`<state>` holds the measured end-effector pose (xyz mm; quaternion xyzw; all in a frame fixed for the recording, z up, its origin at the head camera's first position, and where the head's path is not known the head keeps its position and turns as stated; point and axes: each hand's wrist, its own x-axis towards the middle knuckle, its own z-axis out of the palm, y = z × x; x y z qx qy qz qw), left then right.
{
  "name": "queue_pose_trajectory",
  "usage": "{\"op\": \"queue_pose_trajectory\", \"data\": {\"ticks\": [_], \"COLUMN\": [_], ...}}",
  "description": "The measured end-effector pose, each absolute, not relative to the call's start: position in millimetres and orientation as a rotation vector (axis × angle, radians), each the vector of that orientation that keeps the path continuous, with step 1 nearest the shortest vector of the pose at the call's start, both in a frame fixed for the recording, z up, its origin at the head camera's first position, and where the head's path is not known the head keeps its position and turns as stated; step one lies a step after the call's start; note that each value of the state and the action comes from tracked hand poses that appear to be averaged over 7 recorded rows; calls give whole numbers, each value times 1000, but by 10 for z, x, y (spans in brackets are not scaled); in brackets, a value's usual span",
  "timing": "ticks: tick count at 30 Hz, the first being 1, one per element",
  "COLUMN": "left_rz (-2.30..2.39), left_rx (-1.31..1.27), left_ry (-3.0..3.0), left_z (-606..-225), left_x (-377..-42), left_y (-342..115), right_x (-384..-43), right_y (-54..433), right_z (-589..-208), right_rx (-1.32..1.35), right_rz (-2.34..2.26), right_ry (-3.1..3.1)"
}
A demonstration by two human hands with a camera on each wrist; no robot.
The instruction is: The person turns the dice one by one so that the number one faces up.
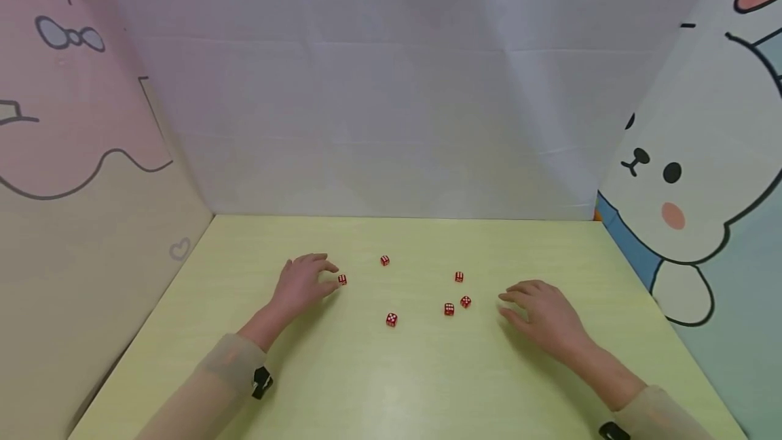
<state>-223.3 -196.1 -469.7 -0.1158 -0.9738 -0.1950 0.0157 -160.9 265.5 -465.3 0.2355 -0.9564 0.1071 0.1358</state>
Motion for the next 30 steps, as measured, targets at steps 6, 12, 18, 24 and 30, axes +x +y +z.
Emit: {"op": "queue_pose_trajectory", "data": {"ticks": [6, 12, 18, 24, 30], "left_rz": [-643, -644, -638, -651, -667], "left_rx": [-304, -295, -293, -282, -291], "left_ry": [-3040, -3060, -3063, -3066, -3060], "left_z": [-4746, -4774, -4786, -4795, -4808], "left_x": [-2271, -2297, -2319, -2316, -2323], "left_y": [-1914, -1907, -1896, -1897, -1888], "right_x": [-1581, -1576, -1603, -1635, -1663], "right_y": [2607, 2588, 2533, 2442, 2377], "right_z": [-4661, -4683, -4695, -4693, -4712], "right_rx": [700, 703, 720, 717, 727], "right_rz": [309, 305, 348, 388, 381], "right_ry": [-2783, -2791, -2792, -2782, -2796]}}
